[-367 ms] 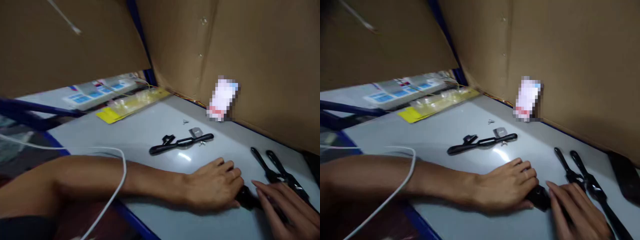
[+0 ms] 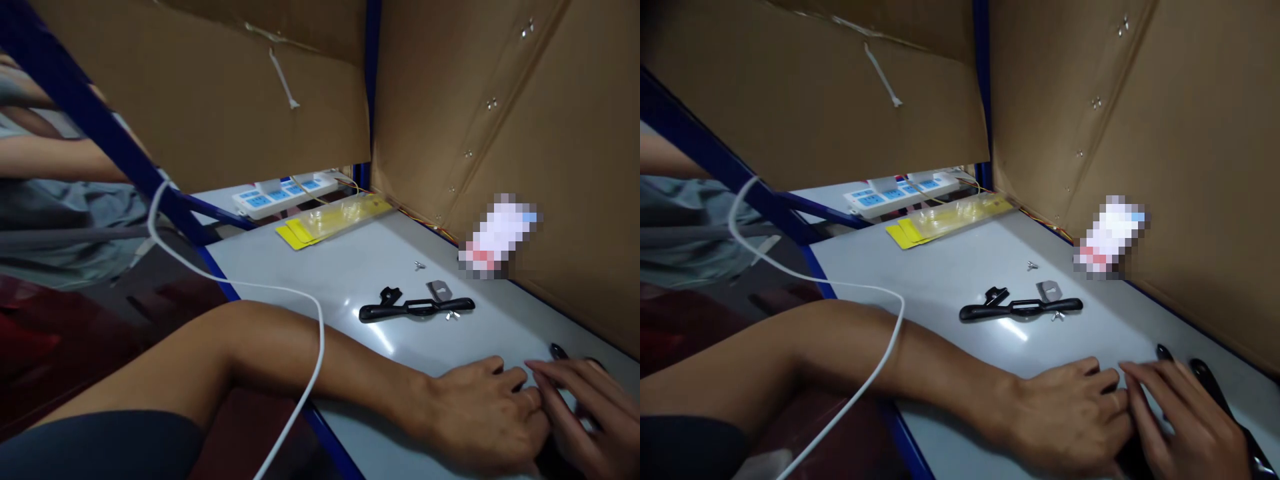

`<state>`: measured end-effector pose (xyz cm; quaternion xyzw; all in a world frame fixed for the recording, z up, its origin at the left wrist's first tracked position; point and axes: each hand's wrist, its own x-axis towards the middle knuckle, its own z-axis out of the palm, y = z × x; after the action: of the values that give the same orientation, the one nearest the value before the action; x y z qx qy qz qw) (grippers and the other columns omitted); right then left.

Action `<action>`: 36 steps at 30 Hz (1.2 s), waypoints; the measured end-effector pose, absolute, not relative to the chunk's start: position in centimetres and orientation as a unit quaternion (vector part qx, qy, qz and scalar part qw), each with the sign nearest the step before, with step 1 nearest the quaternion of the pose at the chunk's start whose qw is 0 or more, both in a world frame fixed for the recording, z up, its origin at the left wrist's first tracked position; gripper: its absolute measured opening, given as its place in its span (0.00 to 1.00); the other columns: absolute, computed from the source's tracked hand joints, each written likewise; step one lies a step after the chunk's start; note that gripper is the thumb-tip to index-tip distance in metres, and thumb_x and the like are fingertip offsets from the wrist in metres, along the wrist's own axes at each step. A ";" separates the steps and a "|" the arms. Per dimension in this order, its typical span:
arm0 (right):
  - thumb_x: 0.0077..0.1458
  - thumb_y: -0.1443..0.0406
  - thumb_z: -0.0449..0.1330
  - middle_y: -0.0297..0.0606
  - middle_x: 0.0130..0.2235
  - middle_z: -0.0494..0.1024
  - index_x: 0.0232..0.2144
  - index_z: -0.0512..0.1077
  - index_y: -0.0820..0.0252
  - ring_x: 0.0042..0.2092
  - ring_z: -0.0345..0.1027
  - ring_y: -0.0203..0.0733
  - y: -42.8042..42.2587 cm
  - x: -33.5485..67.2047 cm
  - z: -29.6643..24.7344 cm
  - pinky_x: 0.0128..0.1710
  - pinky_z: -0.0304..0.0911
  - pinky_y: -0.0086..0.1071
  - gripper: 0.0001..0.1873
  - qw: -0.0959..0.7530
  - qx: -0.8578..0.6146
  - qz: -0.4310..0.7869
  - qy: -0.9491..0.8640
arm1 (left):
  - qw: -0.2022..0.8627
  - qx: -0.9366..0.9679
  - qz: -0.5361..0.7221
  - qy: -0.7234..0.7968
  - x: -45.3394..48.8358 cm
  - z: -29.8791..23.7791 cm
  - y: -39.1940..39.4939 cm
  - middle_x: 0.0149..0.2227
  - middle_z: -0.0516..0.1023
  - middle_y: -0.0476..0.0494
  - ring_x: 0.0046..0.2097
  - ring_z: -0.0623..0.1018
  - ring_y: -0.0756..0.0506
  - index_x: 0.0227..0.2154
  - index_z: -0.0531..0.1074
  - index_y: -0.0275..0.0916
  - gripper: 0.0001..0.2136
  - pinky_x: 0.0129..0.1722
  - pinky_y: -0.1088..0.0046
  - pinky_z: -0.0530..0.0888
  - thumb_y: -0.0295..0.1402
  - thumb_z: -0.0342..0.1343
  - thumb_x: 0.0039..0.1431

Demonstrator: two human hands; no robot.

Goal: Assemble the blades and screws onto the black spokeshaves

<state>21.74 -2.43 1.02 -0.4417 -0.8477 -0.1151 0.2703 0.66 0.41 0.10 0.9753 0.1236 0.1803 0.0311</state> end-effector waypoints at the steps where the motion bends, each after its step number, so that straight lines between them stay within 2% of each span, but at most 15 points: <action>1: 0.66 0.62 0.56 0.38 0.40 0.82 0.43 0.77 0.50 0.41 0.76 0.46 -1.0 20.0 2.0 0.44 0.68 0.40 0.10 0.251 -0.442 -0.123 -0.852 | 0.030 0.976 0.183 0.116 0.7 0.0 0.4 0.42 0.79 0.39 0.43 0.76 0.40 0.40 0.76 0.34 0.15 0.41 0.60 0.71 0.43 0.55 0.68; 3: 0.67 0.62 0.54 0.39 0.37 0.81 0.37 0.77 0.53 0.39 0.75 0.46 2.2 16.1 3.5 0.41 0.68 0.40 0.12 0.228 -0.452 -0.120 -0.854 | 0.027 0.975 0.193 0.107 0.8 -0.2 0.5 0.43 0.80 0.39 0.44 0.77 0.40 0.43 0.77 0.34 0.14 0.43 0.59 0.72 0.41 0.54 0.68; 4: 0.66 0.62 0.54 0.39 0.38 0.81 0.35 0.78 0.54 0.40 0.75 0.46 3.8 14.1 4.1 0.40 0.68 0.40 0.12 0.184 -0.459 -0.100 -0.863 | 0.028 0.974 0.198 0.107 0.8 -0.3 0.6 0.45 0.80 0.39 0.45 0.77 0.39 0.44 0.76 0.33 0.15 0.43 0.59 0.72 0.41 0.55 0.68; 5: 0.65 0.64 0.55 0.40 0.39 0.81 0.36 0.78 0.54 0.42 0.75 0.47 5.5 12.3 4.4 0.40 0.68 0.39 0.11 0.129 -0.475 -0.083 -0.866 | 0.031 0.973 0.202 0.109 0.8 -0.3 0.6 0.46 0.80 0.40 0.47 0.77 0.39 0.45 0.76 0.33 0.16 0.43 0.59 0.73 0.42 0.55 0.68; 7: 0.63 0.67 0.58 0.39 0.41 0.81 0.43 0.78 0.55 0.43 0.76 0.46 8.6 9.0 4.5 0.40 0.68 0.37 0.10 0.097 -0.474 -0.074 -0.872 | 0.040 0.973 0.199 0.109 0.8 -0.2 0.7 0.45 0.80 0.41 0.48 0.77 0.40 0.44 0.76 0.33 0.17 0.42 0.61 0.74 0.44 0.55 0.68; 9: 0.62 0.67 0.61 0.40 0.44 0.80 0.49 0.76 0.56 0.45 0.75 0.45 11.2 6.4 4.1 0.40 0.69 0.36 0.13 0.068 -0.458 -0.068 -0.884 | 0.037 0.975 0.195 0.102 0.8 -0.1 0.8 0.43 0.80 0.41 0.46 0.78 0.41 0.43 0.77 0.34 0.16 0.40 0.61 0.74 0.44 0.53 0.69; 12: 0.64 0.63 0.61 0.39 0.44 0.79 0.46 0.75 0.60 0.45 0.75 0.42 13.7 4.3 3.2 0.44 0.71 0.39 0.10 0.021 -0.431 -0.061 -0.900 | 0.027 0.976 0.193 0.100 0.8 0.1 0.9 0.40 0.81 0.41 0.42 0.79 0.41 0.44 0.77 0.34 0.18 0.37 0.61 0.74 0.46 0.54 0.68; 14: 0.65 0.59 0.61 0.39 0.45 0.78 0.45 0.74 0.62 0.44 0.74 0.41 14.2 4.1 3.0 0.45 0.72 0.42 0.12 -0.002 -0.426 -0.061 -0.903 | 0.028 0.975 0.196 0.103 0.7 0.1 0.8 0.40 0.80 0.42 0.41 0.79 0.42 0.44 0.77 0.34 0.18 0.35 0.62 0.73 0.46 0.56 0.67; 17: 0.65 0.59 0.61 0.39 0.46 0.78 0.45 0.74 0.62 0.47 0.74 0.43 13.7 5.4 3.6 0.47 0.72 0.43 0.12 -0.011 -0.437 -0.064 -0.897 | 0.024 0.969 0.218 0.110 0.7 -0.1 0.7 0.40 0.79 0.42 0.40 0.78 0.43 0.42 0.76 0.34 0.16 0.35 0.64 0.70 0.45 0.58 0.66; 20: 0.66 0.66 0.58 0.39 0.45 0.79 0.42 0.75 0.62 0.46 0.74 0.42 12.4 7.7 4.5 0.48 0.70 0.41 0.06 -0.002 -0.463 -0.061 -0.884 | 0.017 0.965 0.232 0.121 0.7 -0.4 0.5 0.41 0.78 0.41 0.40 0.76 0.43 0.40 0.75 0.34 0.15 0.36 0.64 0.69 0.44 0.59 0.65; 22: 0.67 0.69 0.56 0.40 0.44 0.79 0.42 0.75 0.63 0.45 0.74 0.41 11.9 8.9 4.9 0.48 0.70 0.39 0.08 0.007 -0.486 -0.054 -0.872 | 0.013 0.965 0.234 0.121 0.7 -0.5 0.4 0.41 0.78 0.42 0.41 0.75 0.42 0.40 0.75 0.34 0.14 0.37 0.63 0.69 0.42 0.59 0.65; 24: 0.67 0.66 0.57 0.40 0.45 0.79 0.45 0.74 0.62 0.44 0.74 0.40 12.0 9.5 4.9 0.47 0.71 0.39 0.08 0.010 -0.506 -0.044 -0.861 | 0.012 0.967 0.226 0.119 0.6 -0.4 0.4 0.41 0.78 0.42 0.41 0.75 0.42 0.40 0.75 0.34 0.13 0.38 0.63 0.68 0.42 0.59 0.65; 27: 0.66 0.59 0.60 0.40 0.49 0.77 0.50 0.73 0.60 0.46 0.74 0.42 12.7 8.9 4.5 0.47 0.72 0.43 0.14 0.003 -0.507 -0.020 -0.862 | 0.004 0.970 0.212 0.115 0.5 -0.3 0.4 0.41 0.79 0.42 0.42 0.75 0.42 0.39 0.74 0.34 0.15 0.38 0.63 0.68 0.43 0.58 0.66; 30: 0.65 0.58 0.61 0.42 0.52 0.76 0.52 0.72 0.60 0.49 0.73 0.44 13.5 7.2 3.9 0.48 0.72 0.45 0.17 -0.006 -0.492 -0.002 -0.871 | -0.007 0.970 0.211 0.121 0.5 -0.5 0.5 0.40 0.79 0.42 0.42 0.76 0.41 0.40 0.74 0.33 0.16 0.39 0.63 0.68 0.45 0.59 0.65; 36: 0.65 0.57 0.61 0.42 0.52 0.76 0.52 0.72 0.61 0.48 0.73 0.44 13.0 4.5 3.3 0.47 0.72 0.45 0.18 0.018 -0.482 -0.002 -0.876 | -0.004 0.973 0.199 0.115 0.5 -0.8 0.4 0.42 0.81 0.42 0.46 0.77 0.39 0.44 0.74 0.31 0.18 0.44 0.61 0.70 0.45 0.57 0.66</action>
<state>4.52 13.00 3.32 -0.4818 -0.8761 -0.0016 0.0176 0.47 0.39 -0.82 0.9732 0.1148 0.1990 -0.0042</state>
